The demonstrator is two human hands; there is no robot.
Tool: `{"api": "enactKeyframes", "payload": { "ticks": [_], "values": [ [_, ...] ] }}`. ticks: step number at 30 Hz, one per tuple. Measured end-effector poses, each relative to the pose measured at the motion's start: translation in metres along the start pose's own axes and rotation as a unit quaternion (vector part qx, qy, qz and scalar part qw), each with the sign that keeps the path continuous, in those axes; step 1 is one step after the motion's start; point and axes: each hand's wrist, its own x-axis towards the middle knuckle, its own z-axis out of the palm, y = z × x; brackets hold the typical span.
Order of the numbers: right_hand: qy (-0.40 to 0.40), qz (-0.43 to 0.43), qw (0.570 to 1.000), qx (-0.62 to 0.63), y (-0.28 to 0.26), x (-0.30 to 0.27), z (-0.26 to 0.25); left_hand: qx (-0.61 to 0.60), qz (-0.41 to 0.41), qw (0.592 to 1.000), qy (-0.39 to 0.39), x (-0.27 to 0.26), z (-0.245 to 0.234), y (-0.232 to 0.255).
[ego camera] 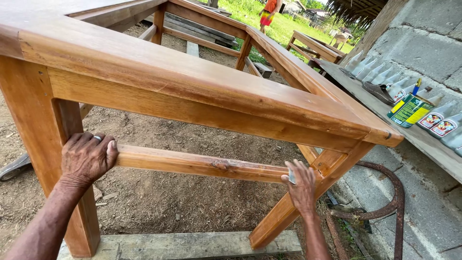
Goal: Sand the surface and legs of a wooden table frame using sandpaper.
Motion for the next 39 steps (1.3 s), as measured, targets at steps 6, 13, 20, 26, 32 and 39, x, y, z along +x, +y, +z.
{"api": "enactKeyframes", "payload": {
  "ticks": [6, 13, 20, 26, 32, 39],
  "values": [
    [0.038, 0.088, 0.995, 0.032, -0.003, -0.013, 0.023, -0.015, -0.008, 0.998, 0.059, 0.003, -0.007, 0.007],
    [0.13, 0.028, 0.99, 0.056, -0.173, 0.029, 0.021, -0.023, -0.009, 0.998, 0.056, 0.003, -0.006, 0.007],
    [0.068, -0.032, 0.992, 0.106, -0.224, 0.043, 0.031, -0.027, 0.011, 0.998, 0.062, 0.0, -0.001, -0.002],
    [0.077, -0.056, 0.992, 0.083, -0.13, 0.018, 0.008, -0.012, 0.028, 0.998, 0.053, -0.004, -0.001, -0.005],
    [0.037, 0.019, 0.999, 0.024, -0.023, -0.007, -0.004, -0.008, 0.016, 0.999, 0.027, -0.005, 0.002, -0.004],
    [0.067, 0.11, 0.992, 0.003, -0.015, -0.015, 0.004, 0.006, 0.008, 0.998, 0.058, -0.008, 0.009, -0.003]
  ]
}}
